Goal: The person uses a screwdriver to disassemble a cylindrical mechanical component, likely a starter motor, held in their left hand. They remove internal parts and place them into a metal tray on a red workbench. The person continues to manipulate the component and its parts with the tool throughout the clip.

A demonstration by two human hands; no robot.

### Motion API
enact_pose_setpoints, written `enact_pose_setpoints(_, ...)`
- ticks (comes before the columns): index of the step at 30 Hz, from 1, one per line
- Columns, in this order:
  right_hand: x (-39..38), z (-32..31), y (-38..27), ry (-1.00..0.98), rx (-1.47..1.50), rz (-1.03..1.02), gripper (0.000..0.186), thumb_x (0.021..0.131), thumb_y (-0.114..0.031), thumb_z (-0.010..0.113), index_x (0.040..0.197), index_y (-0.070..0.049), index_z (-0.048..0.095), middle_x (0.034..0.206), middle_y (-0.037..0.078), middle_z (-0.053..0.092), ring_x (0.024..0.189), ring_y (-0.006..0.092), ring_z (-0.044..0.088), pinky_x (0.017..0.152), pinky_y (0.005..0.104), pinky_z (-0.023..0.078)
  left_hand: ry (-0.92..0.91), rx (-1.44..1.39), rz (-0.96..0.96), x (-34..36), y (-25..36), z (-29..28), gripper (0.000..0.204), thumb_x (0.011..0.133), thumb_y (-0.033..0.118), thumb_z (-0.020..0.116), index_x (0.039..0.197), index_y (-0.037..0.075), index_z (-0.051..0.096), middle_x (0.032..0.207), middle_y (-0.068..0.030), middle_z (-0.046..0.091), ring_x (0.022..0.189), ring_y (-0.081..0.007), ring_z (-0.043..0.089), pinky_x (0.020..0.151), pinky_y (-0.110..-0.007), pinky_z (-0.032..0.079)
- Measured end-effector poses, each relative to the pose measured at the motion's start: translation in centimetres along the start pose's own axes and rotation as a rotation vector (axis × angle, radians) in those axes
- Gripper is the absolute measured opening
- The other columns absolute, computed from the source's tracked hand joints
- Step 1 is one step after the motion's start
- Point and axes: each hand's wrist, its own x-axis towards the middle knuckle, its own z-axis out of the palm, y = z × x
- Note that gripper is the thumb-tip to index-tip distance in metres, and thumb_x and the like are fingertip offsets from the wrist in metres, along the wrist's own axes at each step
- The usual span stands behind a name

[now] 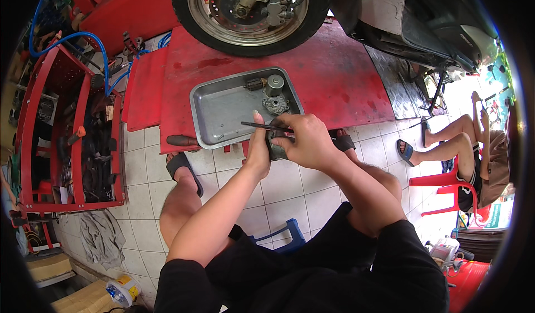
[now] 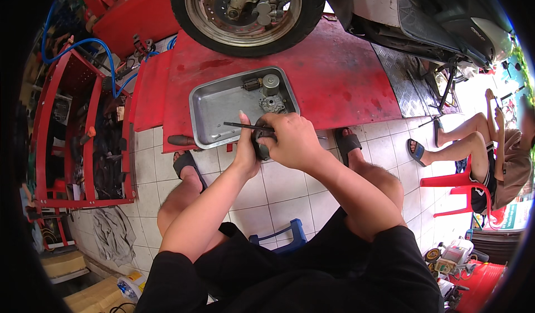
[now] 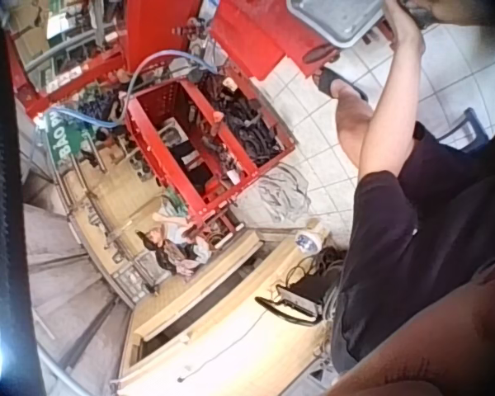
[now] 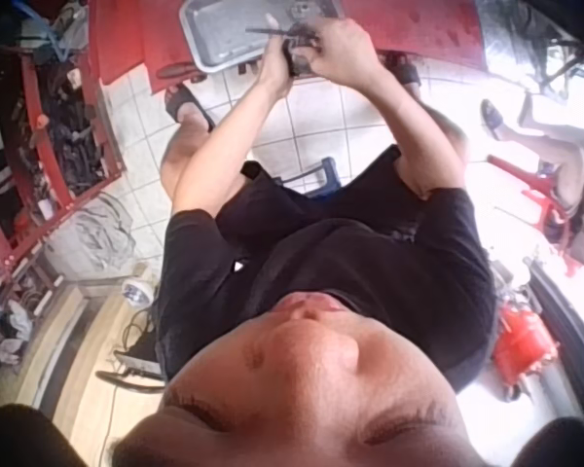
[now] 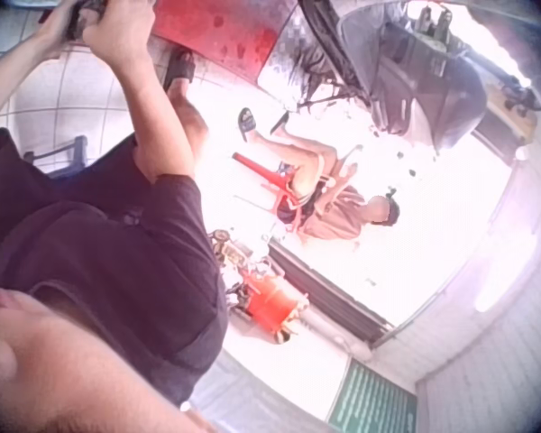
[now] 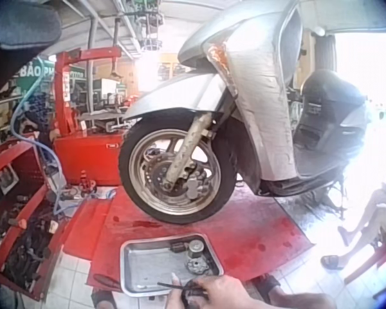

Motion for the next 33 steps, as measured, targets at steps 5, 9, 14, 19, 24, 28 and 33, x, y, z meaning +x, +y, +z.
enact_pose_setpoints(5, 0.2, -0.8, -0.1, -0.044, -0.003, -0.096, 0.031, 0.076, -0.015, 0.078, 0.103, -0.001, 0.069, 0.089, 0.018, 0.069, 0.083, 0.0383, 0.067, 0.072, 0.0422, 0.053, -0.023, -0.033, -0.017, -0.5, 0.5, 0.5, 0.087, 0.091, 0.081, 0.027, 0.117, 0.004, 0.06, 0.111, -0.0106, 0.065, 0.105, -0.0207, 0.064, 0.092, -0.037, 0.053)
enact_pose_setpoints(9, 0.5, -3.1, -0.2, 0.084, 0.161, -0.145, 0.029, 0.084, -0.012, 0.076, 0.107, 0.004, 0.067, 0.09, 0.017, 0.067, 0.079, 0.0265, 0.066, 0.072, 0.0359, 0.052, -0.078, -0.223, -0.12, -1.1, 1.5, 1.3, 0.087, 0.09, 0.082, 0.027, 0.117, 0.005, 0.059, 0.109, -0.013, 0.066, 0.102, -0.0229, 0.066, 0.089, -0.04, 0.055)
enact_pose_setpoints(14, 0.0, -7.8, -1.8, 0.113, 0.428, -0.061, 0.02, 0.095, 0.002, 0.058, 0.113, 0.007, 0.064, 0.103, 0.014, 0.071, 0.094, 0.0164, 0.068, 0.082, 0.0312, 0.053, -0.175, -0.486, -0.299, -1.0, 1.6, 0.2, 0.057, 0.098, 0.055, 0.048, 0.108, 0.0, 0.061, 0.104, -0.016, 0.064, 0.095, -0.036, 0.061, 0.075, -0.045, 0.048)
enact_pose_setpoints(19, -0.6, -8.6, -2.4, 0.324, 0.417, -0.104, 0.018, 0.099, 0.004, 0.049, 0.114, 0.008, 0.059, 0.114, 0.018, 0.07, 0.108, 0.0216, 0.068, 0.095, 0.0318, 0.052, -0.224, -0.541, -0.27, -0.9, 1.9, -0.3, 0.055, 0.098, 0.054, 0.048, 0.103, 0.001, 0.063, 0.109, -0.0172, 0.062, 0.096, -0.0361, 0.061, 0.077, -0.044, 0.049)
enact_pose_setpoints(24, -1.1, -5.7, -2.6, 0.369, 0.747, -0.314, 0.014, 0.094, 0.013, 0.049, 0.105, 0.006, 0.047, 0.104, 0.02, 0.072, 0.101, 0.0244, 0.071, 0.088, 0.0331, 0.056, -0.17, -0.505, -0.284, -1.5, 1.8, 0.5, 0.056, 0.101, 0.053, 0.041, 0.106, 0.002, 0.063, 0.11, -0.0176, 0.061, 0.097, -0.0363, 0.061, 0.076, -0.044, 0.049)
enact_pose_setpoints(28, -1.5, -4.8, -2.1, 0.293, 0.466, -0.425, 0.019, 0.09, 0.013, 0.053, 0.106, 0.004, 0.049, 0.097, 0.02, 0.073, 0.096, 0.0298, 0.074, 0.083, 0.0352, 0.058, -0.181, -0.478, -0.242, -1.8, 1.6, 1.1, 0.055, 0.104, 0.052, 0.032, 0.121, 0.005, 0.056, 0.112, -0.0175, 0.062, 0.096, -0.0353, 0.062, 0.075, -0.043, 0.049)
enact_pose_setpoints(33, -1.7, -4.5, -2.6, 0.168, 0.403, -0.402, 0.019, 0.09, 0.018, 0.044, 0.102, 0.004, 0.044, 0.098, 0.025, 0.071, 0.099, 0.0321, 0.072, 0.089, 0.039, 0.057, -0.174, -0.396, -0.239, -2.5, 2.9, 1.8, 0.051, 0.106, 0.048, 0.026, 0.134, 0.012, 0.048, 0.121, -0.0138, 0.061, 0.102, -0.0305, 0.061, 0.073, -0.042, 0.048)
